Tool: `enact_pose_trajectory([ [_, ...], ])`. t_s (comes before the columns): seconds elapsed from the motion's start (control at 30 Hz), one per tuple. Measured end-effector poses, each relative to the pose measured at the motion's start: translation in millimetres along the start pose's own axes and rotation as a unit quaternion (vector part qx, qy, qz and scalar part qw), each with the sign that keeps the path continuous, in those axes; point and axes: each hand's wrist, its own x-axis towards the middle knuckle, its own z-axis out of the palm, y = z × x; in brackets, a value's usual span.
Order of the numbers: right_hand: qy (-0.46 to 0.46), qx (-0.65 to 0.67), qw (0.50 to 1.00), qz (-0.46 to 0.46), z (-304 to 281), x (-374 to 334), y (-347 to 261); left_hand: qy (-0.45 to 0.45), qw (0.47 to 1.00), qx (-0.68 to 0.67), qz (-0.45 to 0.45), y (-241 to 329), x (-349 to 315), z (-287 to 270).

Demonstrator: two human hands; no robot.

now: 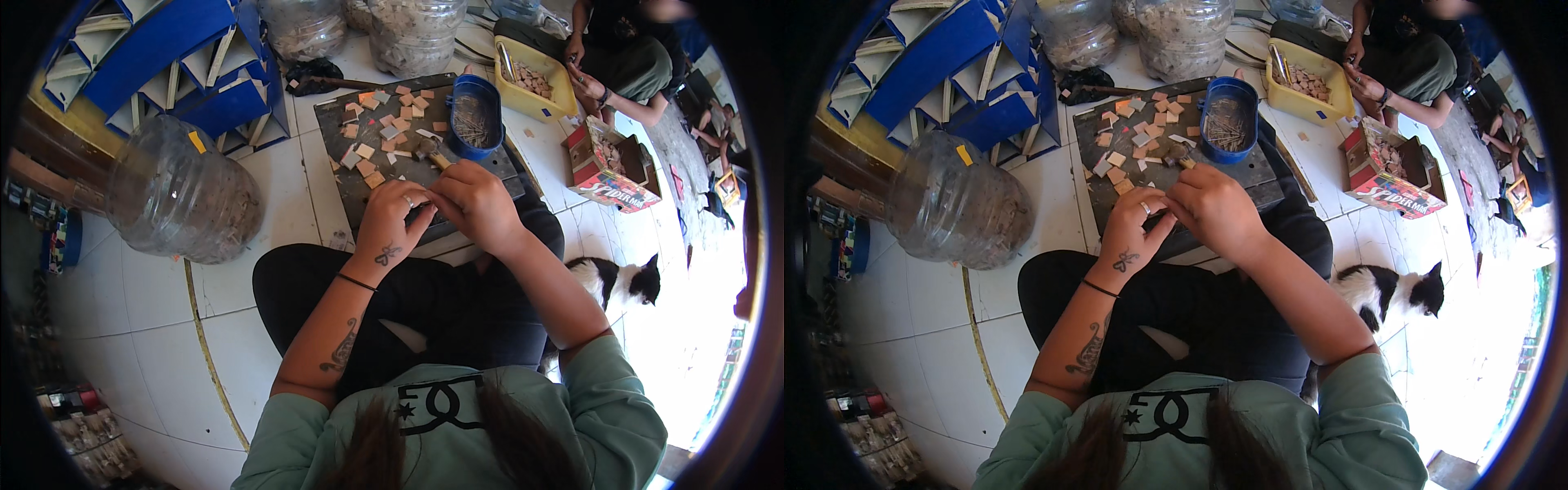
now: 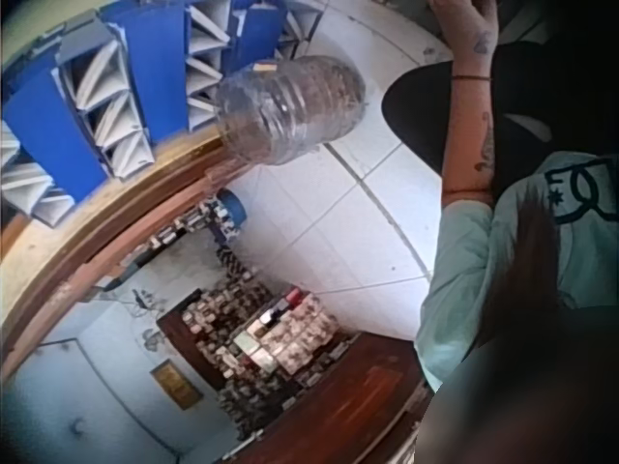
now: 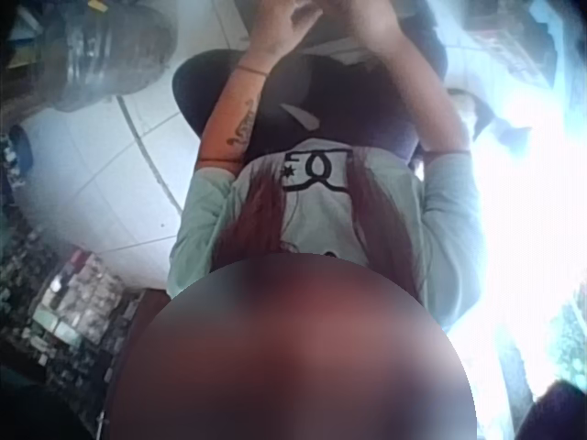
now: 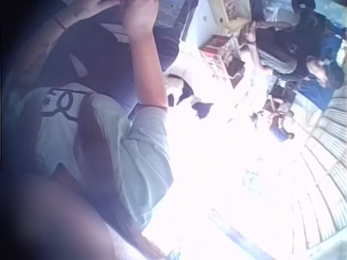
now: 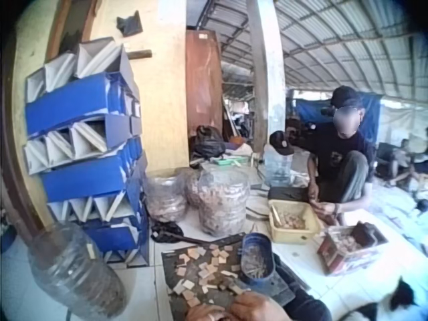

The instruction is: The person sits on the floor and repeatedly picks up small rectangular pieces and thin metal pins. They place a pin on a piece, tap it with a hammer to embed it, and then place the finished item into a nearby container. This cycle is repeated continuously.

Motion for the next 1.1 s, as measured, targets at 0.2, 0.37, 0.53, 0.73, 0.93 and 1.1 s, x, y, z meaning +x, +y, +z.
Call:
enact_pose_trajectory([
  [0.2, 0.026, -0.059, 0.993, 0.103, -16, -28, -4, -0.006, 1.0, -0.011, -0.01, 2, 1, 4],
  [0.37, -0.056, -0.176, 0.947, 0.263, -18, -84, -5, 0.009, 1.0, 0.01, 0.01, 4, -1, 8],
  [0.53, -0.016, 0.009, 0.963, 0.271, -20, -104, -2, 0.021, 0.999, 0.008, 0.025, 5, -2, 11],
  [0.73, -0.054, 0.157, 0.92, 0.356, -72, -114, -48, 0.037, 0.999, 0.004, 0.03, 4, -5, 14],
  [0.93, -0.018, 0.028, 0.967, 0.254, -98, -119, -85, 0.026, 0.998, 0.01, 0.05, 0, -6, 15],
  [1.1, -0.095, -0.006, 0.955, 0.279, -102, -118, -88, 0.023, 0.998, 0.029, 0.058, 2, -6, 15],
])
